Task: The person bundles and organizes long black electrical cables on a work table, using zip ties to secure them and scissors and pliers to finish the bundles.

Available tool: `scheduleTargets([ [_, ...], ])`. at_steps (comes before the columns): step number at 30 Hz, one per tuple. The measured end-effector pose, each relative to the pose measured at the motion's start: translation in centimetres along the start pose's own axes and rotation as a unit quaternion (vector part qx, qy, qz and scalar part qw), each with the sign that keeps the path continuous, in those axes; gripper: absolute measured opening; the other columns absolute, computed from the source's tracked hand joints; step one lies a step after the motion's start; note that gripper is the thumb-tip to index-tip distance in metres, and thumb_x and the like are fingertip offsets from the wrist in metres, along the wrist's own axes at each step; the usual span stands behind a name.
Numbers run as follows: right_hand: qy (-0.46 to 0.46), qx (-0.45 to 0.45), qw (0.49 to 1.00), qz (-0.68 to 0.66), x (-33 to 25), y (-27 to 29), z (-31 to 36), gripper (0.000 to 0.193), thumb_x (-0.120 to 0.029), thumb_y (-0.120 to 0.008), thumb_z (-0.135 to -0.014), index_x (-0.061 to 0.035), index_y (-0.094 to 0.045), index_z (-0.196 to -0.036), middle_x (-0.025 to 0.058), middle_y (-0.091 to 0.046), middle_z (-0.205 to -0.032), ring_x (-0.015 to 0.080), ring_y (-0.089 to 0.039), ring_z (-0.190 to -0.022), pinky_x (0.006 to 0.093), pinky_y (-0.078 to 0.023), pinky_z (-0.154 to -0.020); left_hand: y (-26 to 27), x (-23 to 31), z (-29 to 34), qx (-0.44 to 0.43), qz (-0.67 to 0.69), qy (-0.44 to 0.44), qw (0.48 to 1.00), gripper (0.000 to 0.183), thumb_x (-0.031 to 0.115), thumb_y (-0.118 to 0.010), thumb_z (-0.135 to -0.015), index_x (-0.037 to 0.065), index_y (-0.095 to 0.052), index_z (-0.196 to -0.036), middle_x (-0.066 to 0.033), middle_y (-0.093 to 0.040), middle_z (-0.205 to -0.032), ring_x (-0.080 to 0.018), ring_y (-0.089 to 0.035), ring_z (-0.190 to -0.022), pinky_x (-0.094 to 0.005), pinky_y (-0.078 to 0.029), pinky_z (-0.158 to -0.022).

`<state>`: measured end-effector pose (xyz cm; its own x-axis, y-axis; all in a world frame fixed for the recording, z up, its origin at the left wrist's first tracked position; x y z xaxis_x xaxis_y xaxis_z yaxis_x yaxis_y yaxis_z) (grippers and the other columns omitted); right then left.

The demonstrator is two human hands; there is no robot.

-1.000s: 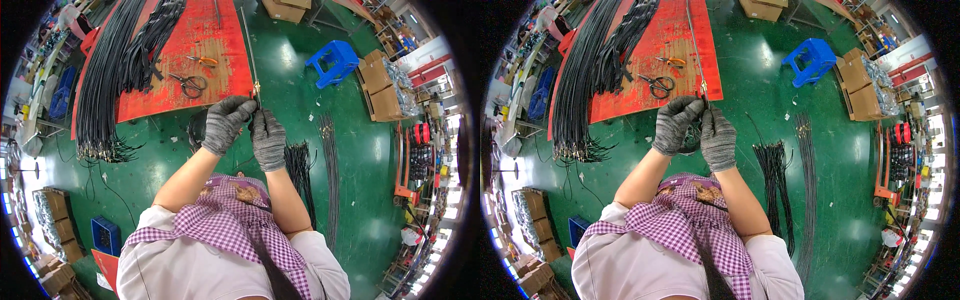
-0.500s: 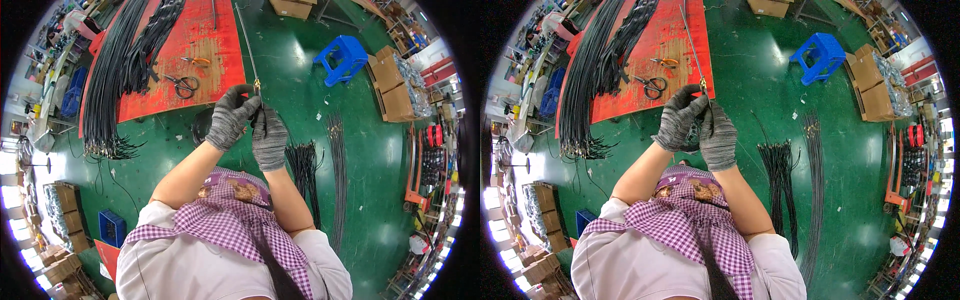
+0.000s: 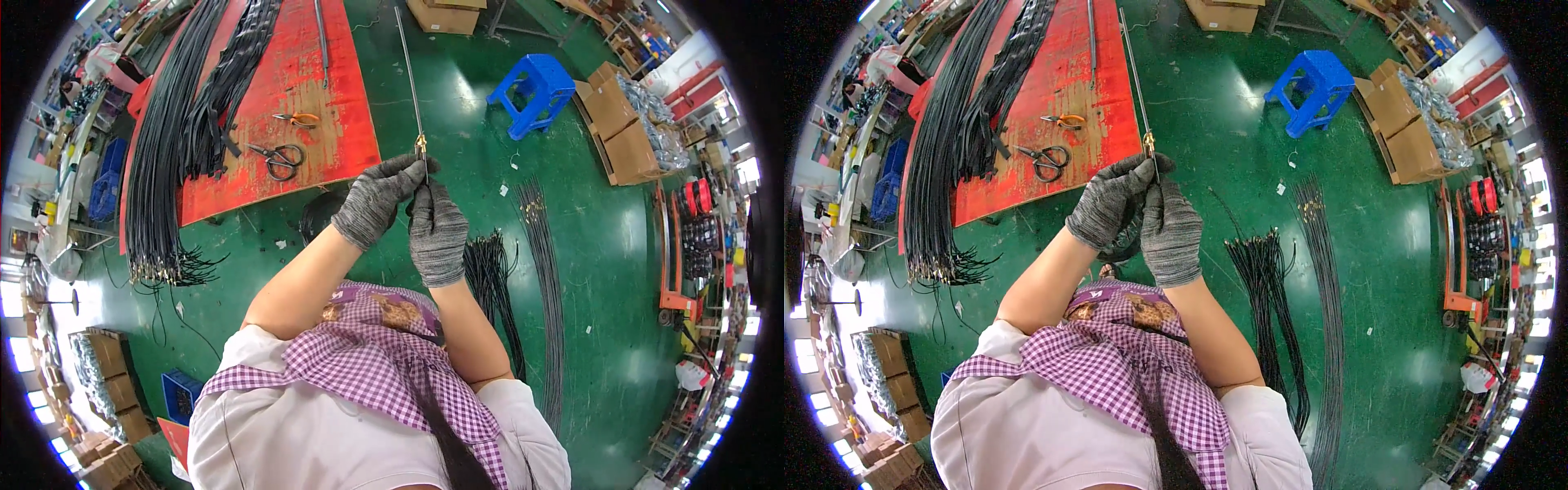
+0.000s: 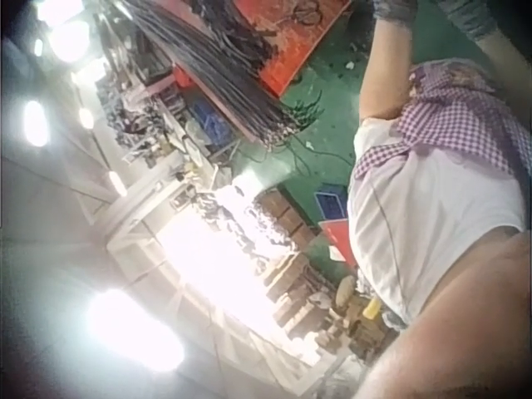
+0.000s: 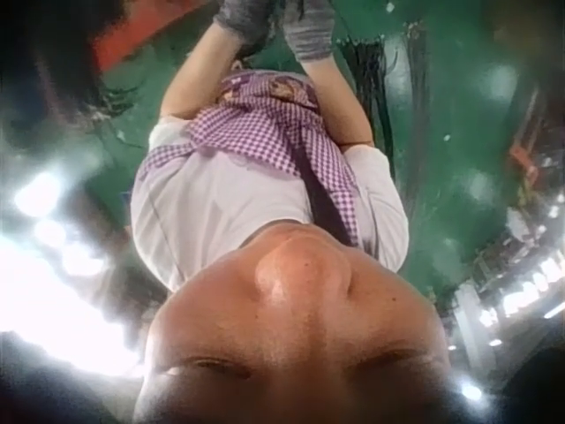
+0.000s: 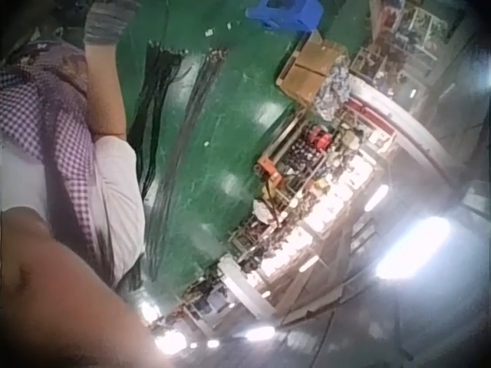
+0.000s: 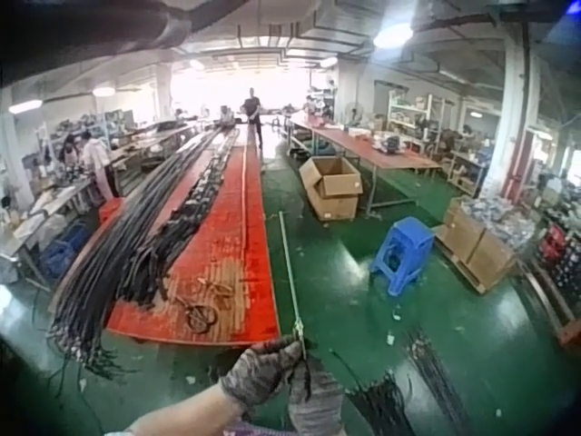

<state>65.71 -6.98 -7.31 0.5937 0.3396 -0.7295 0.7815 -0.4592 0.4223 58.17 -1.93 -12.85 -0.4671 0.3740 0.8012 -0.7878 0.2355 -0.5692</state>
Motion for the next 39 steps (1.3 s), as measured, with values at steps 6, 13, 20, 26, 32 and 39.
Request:
scheduleTargets([
  [6, -0.038, -0.066, 0.997, -0.031, -0.2, -1.2, 0.0, 0.019, -0.012, -0.043, -0.082, 0.0033, -0.052, -0.089, 0.0130, -0.050, -0.055, 0.0204, -0.050, -0.045, 0.0309, -0.038, -0.041, -0.1, -0.3, 0.3, -0.053, 0.093, 0.015, 0.994, 0.024, 0.021, -0.050, -0.080, 0.001, -0.052, -0.094, -0.0052, -0.056, -0.080, -0.0121, -0.054, -0.071, -0.0239, -0.045, -0.063],
  [13, -0.027, -0.095, 0.994, -0.046, 0.3, -3.9, 0.6, 0.022, -0.015, -0.041, -0.083, 0.0025, -0.051, -0.092, 0.0091, -0.049, -0.053, 0.0160, -0.050, -0.043, 0.0281, -0.038, -0.040, 2.4, 0.1, 1.1, 0.022, 0.081, 0.009, 0.996, 0.019, 0.019, -0.049, -0.081, 0.003, -0.052, -0.090, -0.0064, -0.057, -0.080, -0.0138, -0.054, -0.072, -0.0262, -0.045, -0.066],
  [20, 0.264, -0.065, 0.960, 0.064, -2.8, -6.2, 6.4, 0.021, -0.019, -0.039, -0.084, -0.0002, -0.048, -0.083, 0.0105, -0.051, -0.060, 0.0202, -0.052, -0.055, 0.0318, -0.040, -0.048, 6.5, 6.4, 0.5, 0.092, 0.112, -0.131, 0.981, 0.013, 0.015, -0.048, -0.081, 0.002, -0.050, -0.082, -0.0058, -0.054, -0.071, -0.0147, -0.051, -0.058, -0.0271, -0.044, -0.055],
  [26, 0.291, -0.110, 0.940, 0.142, -7.3, -10.7, 2.4, 0.019, -0.010, -0.045, -0.078, 0.0063, -0.046, -0.087, 0.0197, -0.052, -0.067, 0.0311, -0.052, -0.060, 0.0377, -0.041, -0.049, 8.5, 13.9, -3.0, -0.007, 0.288, -0.137, 0.948, 0.015, 0.018, -0.042, -0.083, 0.008, -0.043, -0.072, 0.0019, -0.040, -0.058, -0.0064, -0.032, -0.044, -0.0194, -0.028, -0.039],
  [32, 0.097, -0.098, 0.990, 0.022, -8.9, -13.9, -2.1, 0.015, -0.011, -0.048, -0.077, 0.0043, -0.050, -0.078, 0.0188, -0.047, -0.053, 0.0331, -0.048, -0.046, 0.0376, -0.038, -0.041, 8.7, 20.3, -2.4, -0.224, 0.383, -0.127, 0.887, 0.011, 0.014, -0.042, -0.081, 0.004, -0.044, -0.078, 0.0007, -0.037, -0.060, -0.0053, -0.033, -0.045, -0.0160, -0.028, -0.035],
  [39, 0.365, -0.090, 0.922, 0.093, -11.3, -15.7, 2.2, 0.021, -0.011, -0.049, -0.078, 0.0029, -0.051, -0.094, 0.0148, -0.053, -0.068, 0.0260, -0.050, -0.060, 0.0342, -0.040, -0.052, 13.4, 16.7, -1.9, -0.077, 0.330, -0.079, 0.938, 0.015, 0.019, -0.040, -0.083, 0.006, -0.044, -0.078, 0.0021, -0.038, -0.059, -0.0048, -0.031, -0.043, -0.0170, -0.026, -0.036],
])
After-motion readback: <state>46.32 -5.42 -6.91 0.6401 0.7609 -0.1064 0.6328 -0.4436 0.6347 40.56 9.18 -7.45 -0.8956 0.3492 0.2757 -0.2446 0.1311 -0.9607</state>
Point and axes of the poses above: each hand's wrist, its own z-axis away from the middle knuckle, its own y-axis out of the back of the hand, x = y × z, the point moved 10 cm from there along -z, towards the middle knuckle
